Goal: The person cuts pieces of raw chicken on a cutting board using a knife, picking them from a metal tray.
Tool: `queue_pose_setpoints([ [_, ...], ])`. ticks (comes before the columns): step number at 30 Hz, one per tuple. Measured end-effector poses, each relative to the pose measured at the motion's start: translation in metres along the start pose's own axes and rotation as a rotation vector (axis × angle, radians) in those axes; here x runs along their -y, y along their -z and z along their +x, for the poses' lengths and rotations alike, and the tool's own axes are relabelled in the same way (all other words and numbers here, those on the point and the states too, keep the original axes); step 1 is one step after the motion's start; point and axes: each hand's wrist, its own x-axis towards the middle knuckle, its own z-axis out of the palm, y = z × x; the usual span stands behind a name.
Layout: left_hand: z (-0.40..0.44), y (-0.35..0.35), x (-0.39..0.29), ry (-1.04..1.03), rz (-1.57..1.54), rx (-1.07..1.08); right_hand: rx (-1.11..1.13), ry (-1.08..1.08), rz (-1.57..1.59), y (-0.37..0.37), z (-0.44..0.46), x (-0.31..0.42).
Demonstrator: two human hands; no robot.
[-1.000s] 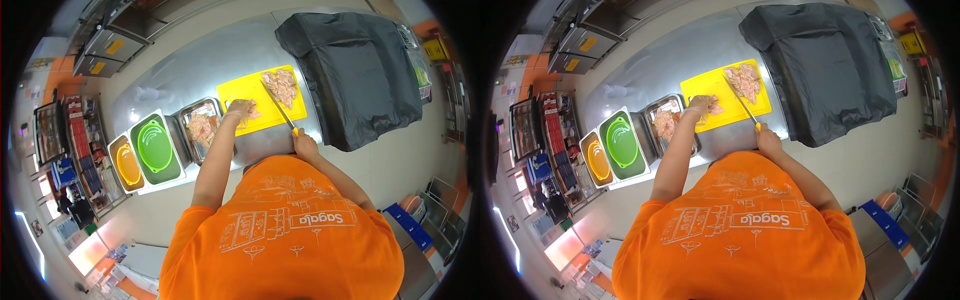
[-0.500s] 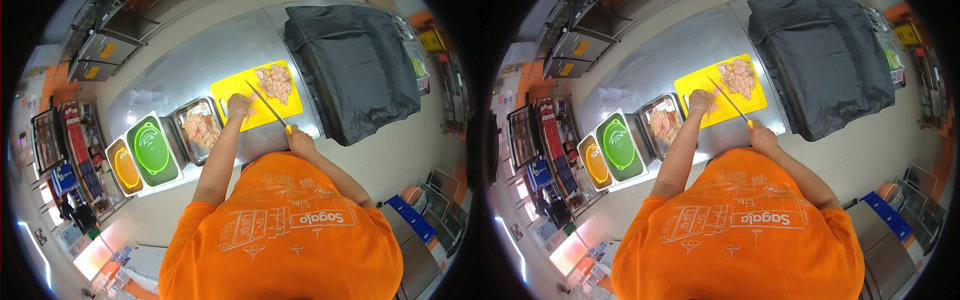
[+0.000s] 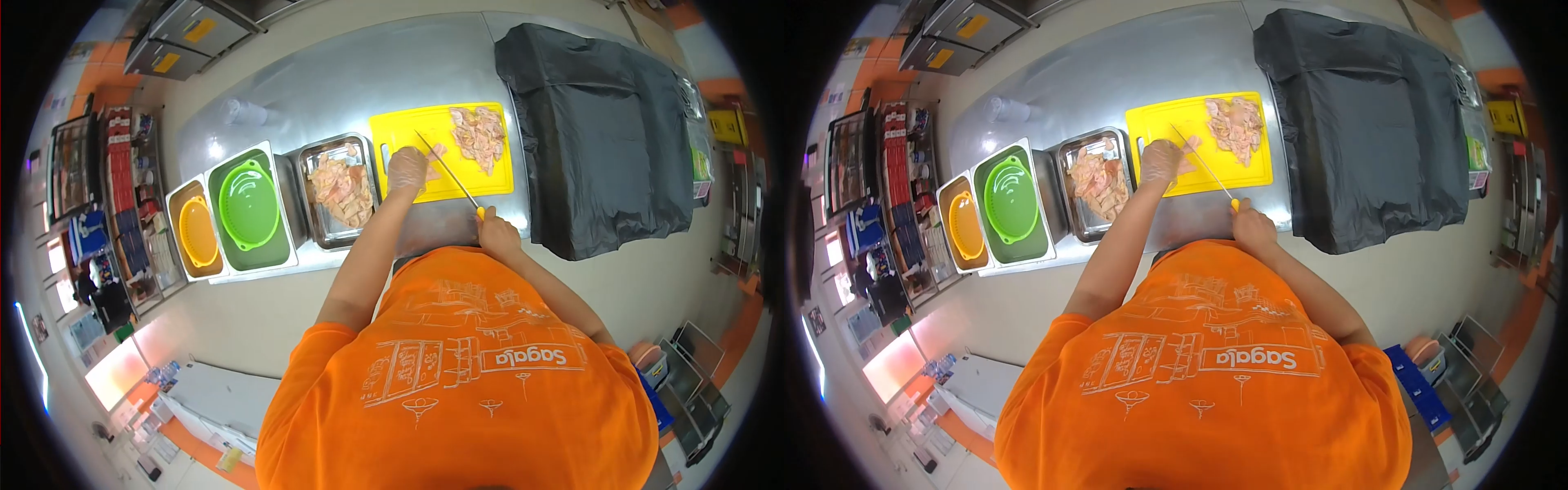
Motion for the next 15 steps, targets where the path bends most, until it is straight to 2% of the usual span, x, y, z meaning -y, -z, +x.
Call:
queue_pose_setpoints([
  [4, -0.008, -0.004, 0.0, 0.016, -0.01, -0.118, 0.045, -0.041, 0.018, -0.002, 0.007, 0.009],
  [6, -0.003, -0.012, 0.003, -0.123, 0.164, -0.127, 0.009, 0.004, 0.023, -0.011, 0.024, 0.011],
  [9, 0.001, -0.022, 0.006, -0.234, 0.268, -0.149, -0.036, 0.058, 0.022, -0.023, 0.062, 0.023],
  [13, 0.022, -0.04, 0.012, -0.111, 0.092, -0.038, -0.041, 0.055, 0.045, -0.022, 0.063, 0.016],
  [14, 0.024, -0.033, 0.01, -0.098, 0.075, 0.007, -0.077, 0.076, 0.062, -0.022, 0.054, 0.006],
  [15, 0.013, 0.002, 0.001, -0.135, 0.123, 0.061, -0.112, 0.099, 0.076, -0.023, 0.039, -0.009],
])
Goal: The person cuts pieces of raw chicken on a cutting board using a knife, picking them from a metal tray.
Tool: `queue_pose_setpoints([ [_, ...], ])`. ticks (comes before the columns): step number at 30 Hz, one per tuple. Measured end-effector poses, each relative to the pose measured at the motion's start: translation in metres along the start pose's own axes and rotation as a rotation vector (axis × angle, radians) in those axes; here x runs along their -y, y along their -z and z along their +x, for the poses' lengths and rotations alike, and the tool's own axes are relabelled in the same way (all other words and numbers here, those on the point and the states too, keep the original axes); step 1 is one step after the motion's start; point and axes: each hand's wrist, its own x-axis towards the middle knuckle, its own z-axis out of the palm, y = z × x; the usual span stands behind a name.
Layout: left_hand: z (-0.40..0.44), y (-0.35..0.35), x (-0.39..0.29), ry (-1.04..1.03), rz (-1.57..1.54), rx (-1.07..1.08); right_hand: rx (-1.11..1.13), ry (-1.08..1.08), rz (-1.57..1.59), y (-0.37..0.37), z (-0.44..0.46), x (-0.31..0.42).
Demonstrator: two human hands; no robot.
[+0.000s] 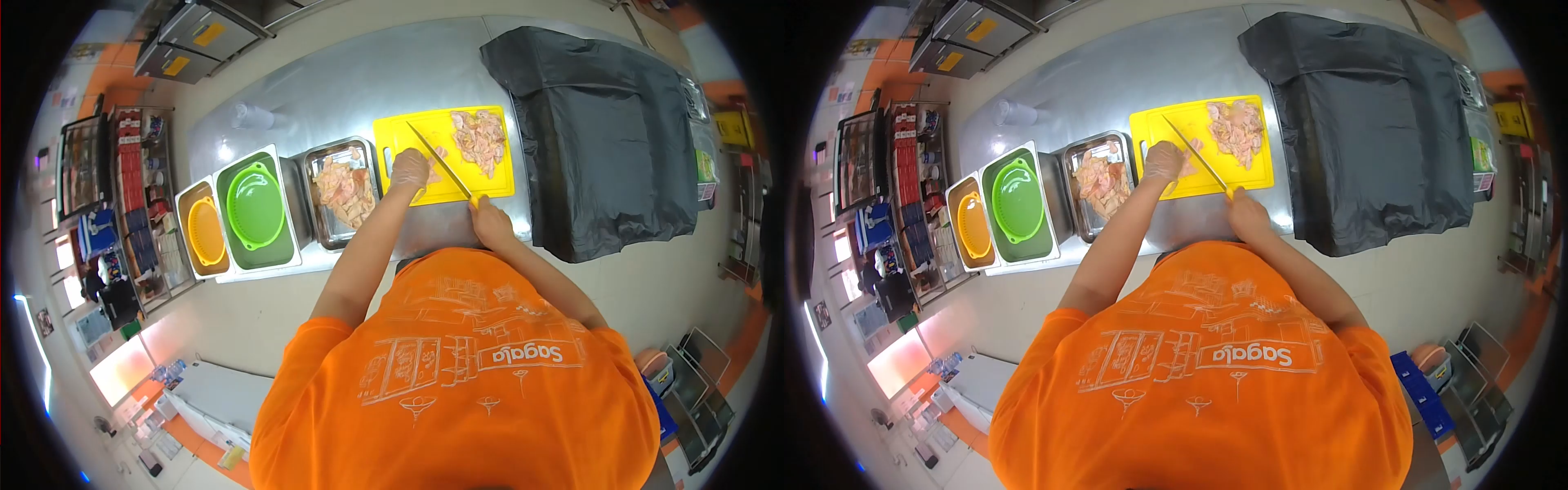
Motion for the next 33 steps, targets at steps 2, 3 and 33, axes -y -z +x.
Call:
queue_pose_setpoints([
  [2, -0.006, 0.029, -0.002, 0.025, -0.158, 0.035, -0.023, -0.033, 0.008, 0.006, -0.024, -0.018],
  [3, 0.0, 0.032, 0.0, 0.087, -0.361, 0.018, -0.012, -0.093, 0.006, 0.013, -0.035, -0.023],
  [33, -0.021, 0.09, 0.039, -0.129, -0.922, 0.151, -0.149, -0.056, 0.031, 0.051, -0.066, -0.004],
])
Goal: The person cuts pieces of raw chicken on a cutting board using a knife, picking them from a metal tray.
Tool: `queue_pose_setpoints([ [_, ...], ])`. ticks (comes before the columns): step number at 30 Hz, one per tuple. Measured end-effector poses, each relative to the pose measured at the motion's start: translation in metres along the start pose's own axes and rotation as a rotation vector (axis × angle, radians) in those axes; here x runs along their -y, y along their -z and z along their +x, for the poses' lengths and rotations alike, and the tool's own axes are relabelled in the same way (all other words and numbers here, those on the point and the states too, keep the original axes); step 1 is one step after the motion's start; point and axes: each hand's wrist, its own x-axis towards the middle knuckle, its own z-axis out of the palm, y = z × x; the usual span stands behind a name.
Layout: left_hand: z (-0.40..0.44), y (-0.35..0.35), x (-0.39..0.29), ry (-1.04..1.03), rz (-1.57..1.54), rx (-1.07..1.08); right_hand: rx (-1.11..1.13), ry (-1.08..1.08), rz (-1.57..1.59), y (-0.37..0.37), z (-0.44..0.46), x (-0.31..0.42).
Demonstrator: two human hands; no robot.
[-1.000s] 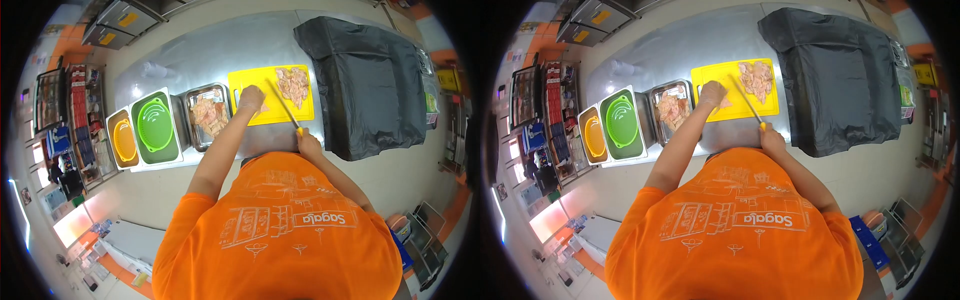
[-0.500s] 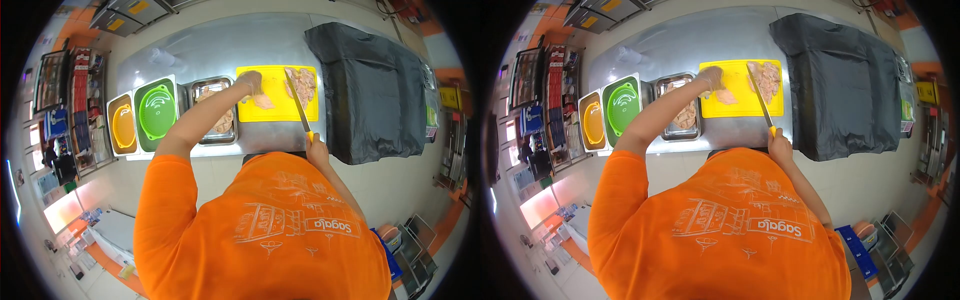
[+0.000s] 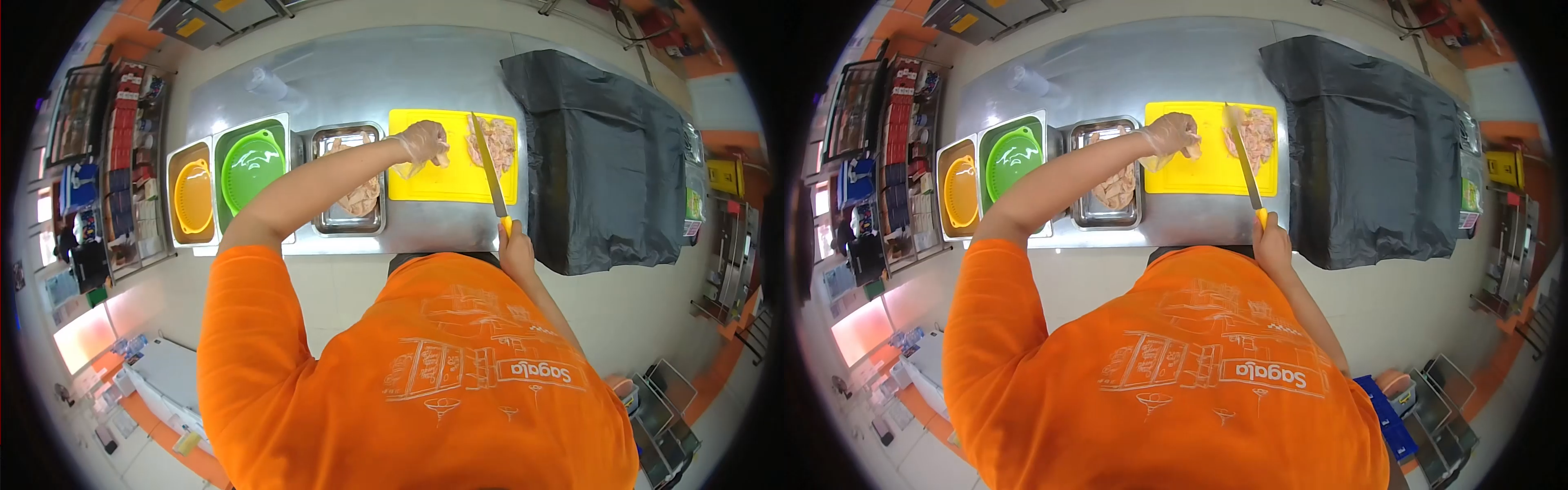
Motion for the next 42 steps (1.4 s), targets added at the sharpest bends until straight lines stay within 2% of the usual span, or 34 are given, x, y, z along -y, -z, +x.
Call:
queue_pose_setpoints([
  [7, 0.006, -0.02, -0.026, -0.149, -0.256, -0.195, -0.052, -0.08, 0.032, 0.004, 0.009, -0.002],
  [10, 0.016, -0.053, 0.007, -0.072, -0.365, -0.327, -0.035, -0.108, 0.004, 0.01, 0.006, 0.008],
  [13, 0.04, -0.098, 0.079, 0.157, -0.425, -0.478, -0.001, -0.094, -0.043, 0.003, 0.003, 0.006],
  [17, 0.019, -0.125, 0.094, 0.231, -0.577, -0.569, 0.07, -0.059, -0.073, -0.01, -0.002, 0.003],
  [20, -0.004, -0.119, 0.071, 0.289, -0.408, -0.615, 0.115, -0.028, -0.106, -0.017, -0.002, 0.004],
  [23, 0.001, -0.123, 0.087, 0.293, -0.264, -0.661, 0.159, -0.013, -0.17, -0.021, 0.003, 0.008],
  [26, -0.01, -0.122, 0.079, 0.223, -0.075, -0.758, 0.195, 0.022, -0.233, -0.02, 0.007, 0.007],
  [29, -0.022, -0.111, 0.064, 0.291, -0.041, -0.659, 0.192, 0.036, -0.312, -0.015, 0.011, 0.009],
  [35, -0.02, -0.112, 0.065, 0.327, -0.031, -0.666, 0.242, -0.021, -0.429, -0.007, 0.02, 0.014],
  [38, -0.018, -0.113, 0.066, 0.34, -0.02, -0.646, 0.222, -0.016, -0.408, -0.032, 0.038, 0.004],
  [40, -0.022, -0.11, 0.06, 0.344, -0.027, -0.644, 0.147, 0.077, -0.309, -0.062, 0.067, -0.001],
  [42, -0.025, -0.113, 0.058, 0.345, 0.007, -0.623, 0.088, 0.08, -0.336, -0.072, 0.096, 0.028],
])
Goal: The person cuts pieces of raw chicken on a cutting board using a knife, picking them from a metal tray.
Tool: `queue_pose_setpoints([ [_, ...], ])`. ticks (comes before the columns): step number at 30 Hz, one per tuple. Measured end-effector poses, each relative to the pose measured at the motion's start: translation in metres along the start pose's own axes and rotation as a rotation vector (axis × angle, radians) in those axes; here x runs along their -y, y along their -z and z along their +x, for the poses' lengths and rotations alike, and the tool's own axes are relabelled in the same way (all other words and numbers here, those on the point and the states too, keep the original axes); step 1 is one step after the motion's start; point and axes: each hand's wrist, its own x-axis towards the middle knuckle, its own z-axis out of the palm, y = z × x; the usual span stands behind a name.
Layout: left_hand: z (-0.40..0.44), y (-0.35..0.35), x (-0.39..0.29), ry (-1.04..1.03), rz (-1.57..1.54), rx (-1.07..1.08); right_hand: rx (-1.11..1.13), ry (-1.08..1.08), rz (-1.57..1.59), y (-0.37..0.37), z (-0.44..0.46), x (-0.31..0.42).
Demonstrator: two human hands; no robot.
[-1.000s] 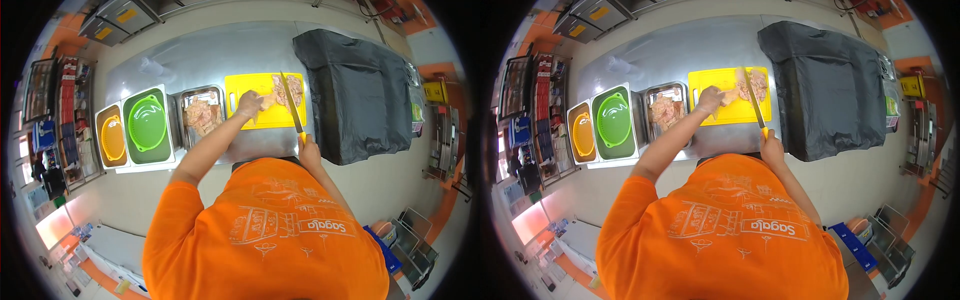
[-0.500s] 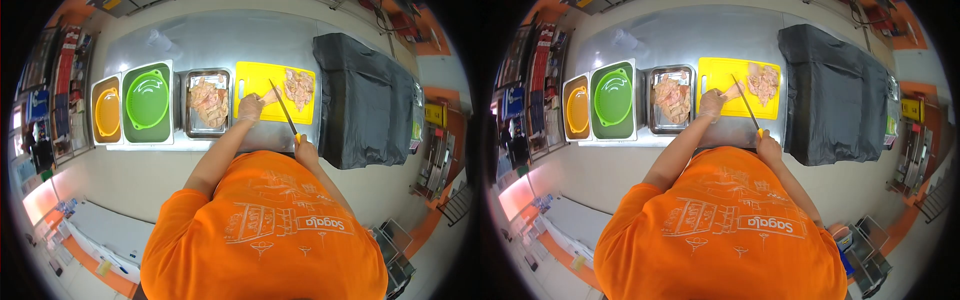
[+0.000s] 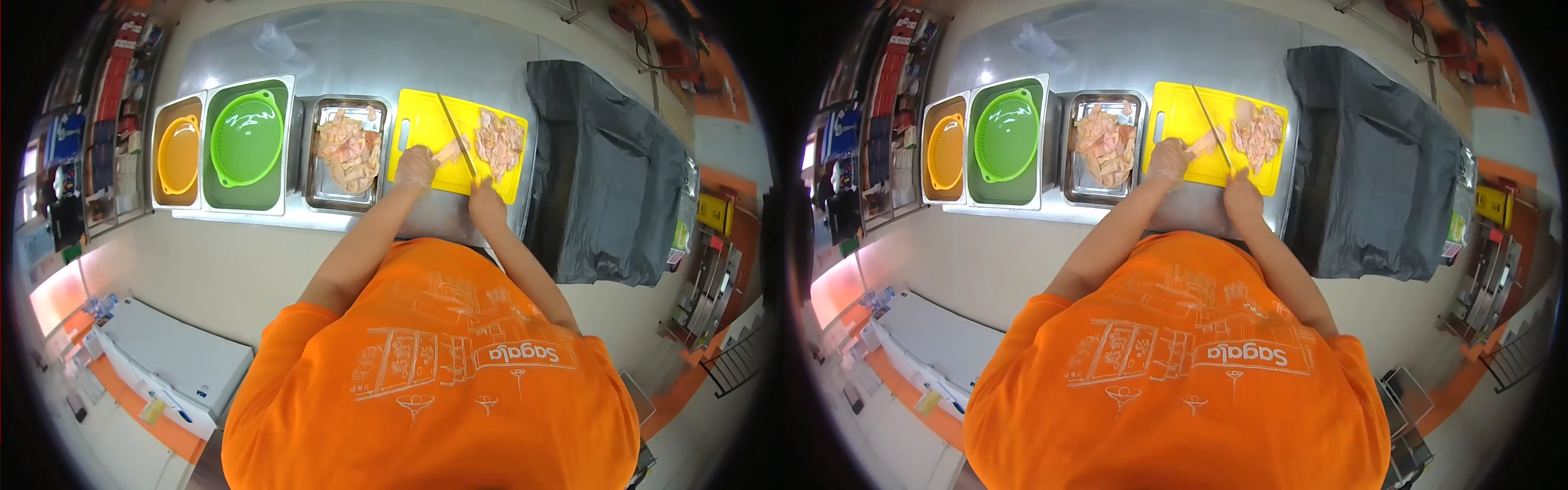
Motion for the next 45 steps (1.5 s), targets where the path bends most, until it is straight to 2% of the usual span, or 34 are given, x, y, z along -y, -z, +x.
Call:
queue_pose_setpoints([
  [3, 0.002, -0.002, -0.001, -0.056, 0.077, -0.019, 0.051, -0.022, 0.032, 0.01, 0.016, 0.014],
  [5, 0.008, -0.009, 0.01, -0.117, 0.085, -0.086, 0.054, -0.027, 0.098, 0.005, -0.007, -0.006],
  [8, 0.036, -0.022, 0.036, 0.023, -0.209, 0.079, 0.11, -0.125, 0.133, 0.007, -0.064, -0.037],
  [9, 0.04, -0.027, 0.042, 0.085, -0.428, 0.067, 0.126, -0.127, 0.133, 0.009, -0.076, -0.046],
  [12, 0.041, -0.026, 0.052, 0.085, -0.615, 0.072, 0.147, -0.143, 0.163, 0.014, -0.096, -0.052],
  [13, 0.038, -0.026, 0.051, 0.099, -0.554, 0.085, 0.128, -0.148, 0.182, 0.016, -0.095, -0.048],
  [16, 0.029, -0.022, 0.038, 0.121, -0.558, 0.142, 0.071, -0.175, 0.217, 0.029, -0.086, -0.035],
  [21, 0.019, -0.021, -0.001, -0.037, -0.75, 0.306, 0.011, -0.218, 0.208, 0.04, -0.095, -0.035],
  [24, 0.004, -0.013, -0.037, -0.116, -0.834, 0.307, -0.017, -0.229, 0.211, 0.044, -0.107, -0.04],
  [26, 0.004, -0.008, -0.043, -0.15, -0.689, 0.263, -0.024, -0.227, 0.229, 0.048, -0.111, -0.041],
  [29, 0.008, -0.027, -0.021, 0.036, -0.811, 0.218, -0.027, -0.197, 0.233, 0.054, -0.113, -0.039],
  [32, 0.005, -0.031, 0.007, 0.191, -0.573, 0.207, -0.036, -0.153, 0.209, 0.059, -0.111, -0.034],
  [35, 0.001, -0.052, 0.03, 0.109, -0.684, 0.103, -0.023, -0.106, 0.198, 0.068, -0.107, -0.028],
  [41, -0.014, -0.05, 0.032, 0.133, -0.544, 0.036, -0.012, -0.04, 0.177, 0.077, -0.097, -0.019],
  [45, -0.017, -0.067, 0.046, -0.043, -0.303, -0.127, -0.016, 0.14, 0.224, 0.08, -0.085, -0.015],
])
